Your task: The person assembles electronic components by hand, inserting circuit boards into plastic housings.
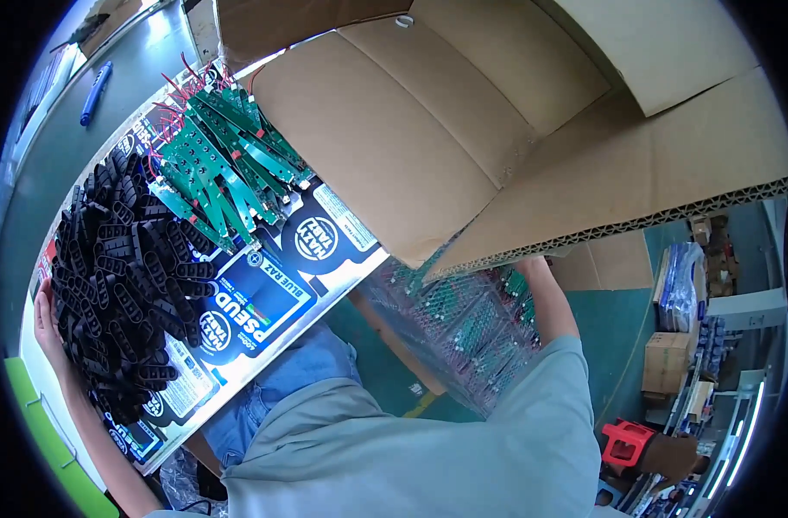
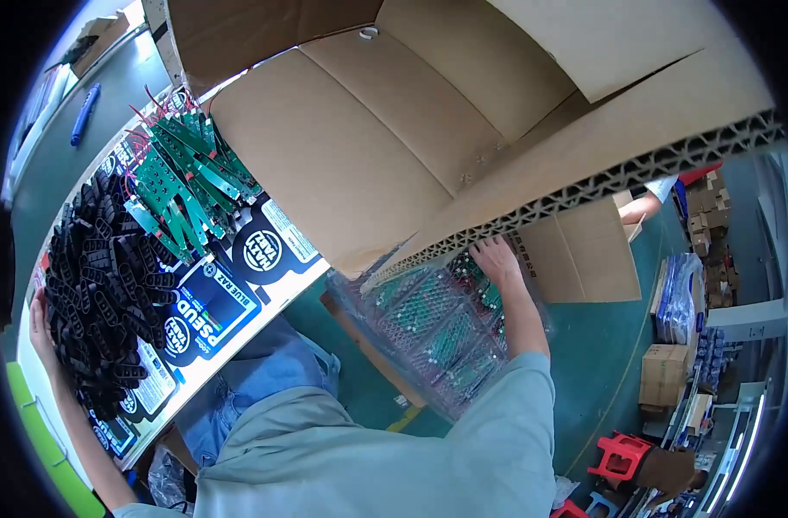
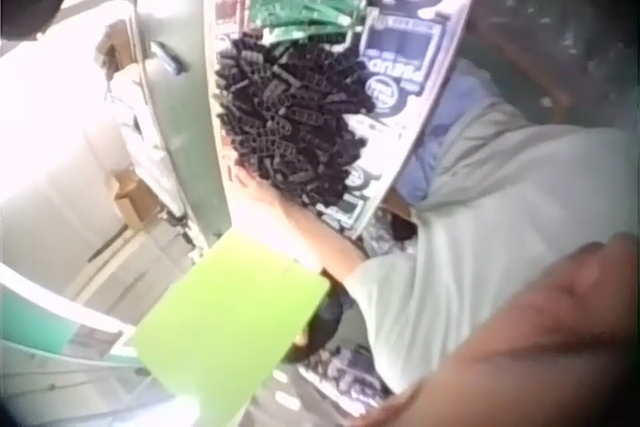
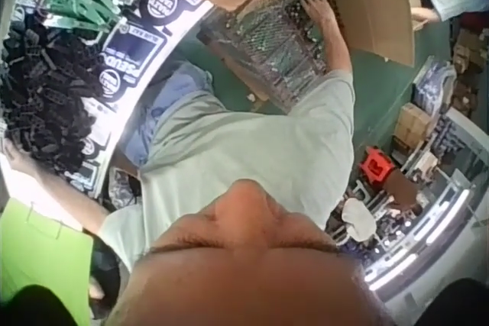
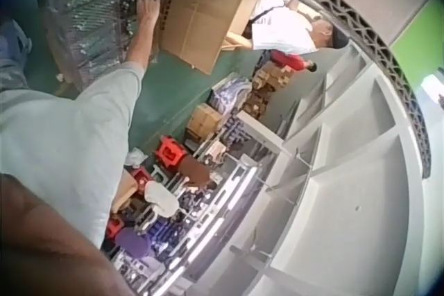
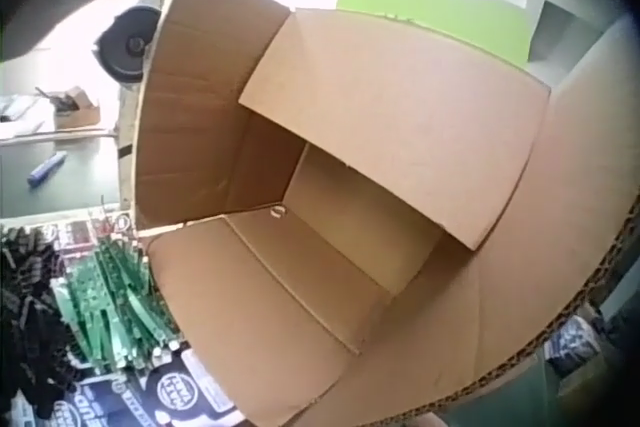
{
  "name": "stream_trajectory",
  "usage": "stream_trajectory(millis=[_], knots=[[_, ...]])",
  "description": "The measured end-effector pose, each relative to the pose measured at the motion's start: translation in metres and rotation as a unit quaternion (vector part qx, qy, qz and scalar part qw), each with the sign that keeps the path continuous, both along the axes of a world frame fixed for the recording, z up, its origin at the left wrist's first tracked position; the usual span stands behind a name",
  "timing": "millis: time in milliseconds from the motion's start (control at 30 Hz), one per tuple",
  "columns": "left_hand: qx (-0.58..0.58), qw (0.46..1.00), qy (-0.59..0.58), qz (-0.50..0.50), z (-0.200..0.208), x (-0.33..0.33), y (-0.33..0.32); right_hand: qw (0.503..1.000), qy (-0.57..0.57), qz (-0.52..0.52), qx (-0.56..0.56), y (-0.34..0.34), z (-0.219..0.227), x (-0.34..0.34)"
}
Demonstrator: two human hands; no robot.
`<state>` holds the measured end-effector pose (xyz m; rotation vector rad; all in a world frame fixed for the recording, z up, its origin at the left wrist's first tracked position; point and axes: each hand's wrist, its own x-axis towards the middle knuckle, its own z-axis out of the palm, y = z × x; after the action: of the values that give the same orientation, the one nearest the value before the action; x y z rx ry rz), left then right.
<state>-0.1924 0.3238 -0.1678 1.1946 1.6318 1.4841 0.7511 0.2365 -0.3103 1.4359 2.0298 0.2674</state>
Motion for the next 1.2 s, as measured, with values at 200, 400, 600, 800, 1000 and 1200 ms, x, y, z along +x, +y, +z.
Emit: stream_trajectory(millis=[200,400,600,800,1000,1200], knots=[[0.010,0.999,0.045,-0.002,-0.009,0.002,0.009,0.994,-0.063,-0.056,-0.076,0.000,-0.045,0.032],[0.030,0.997,0.067,0.012,-0.006,-0.031,-0.001,0.971,0.024,-0.167,-0.171,0.026,-0.035,0.010],[0.010,0.983,0.181,0.034,0.027,0.065,-0.008,0.993,0.088,-0.039,-0.075,0.004,-0.029,0.023],[0.036,0.990,0.126,0.048,0.039,0.078,-0.016,0.989,0.137,0.056,0.013,-0.008,-0.041,0.043],[0.041,0.994,0.090,0.045,0.039,0.075,-0.017,0.984,0.180,0.010,0.005,0.002,-0.016,0.017],[0.043,0.995,0.085,0.033,0.037,0.074,-0.012,0.985,0.173,-0.012,0.007,-0.005,0.001,0.005]])
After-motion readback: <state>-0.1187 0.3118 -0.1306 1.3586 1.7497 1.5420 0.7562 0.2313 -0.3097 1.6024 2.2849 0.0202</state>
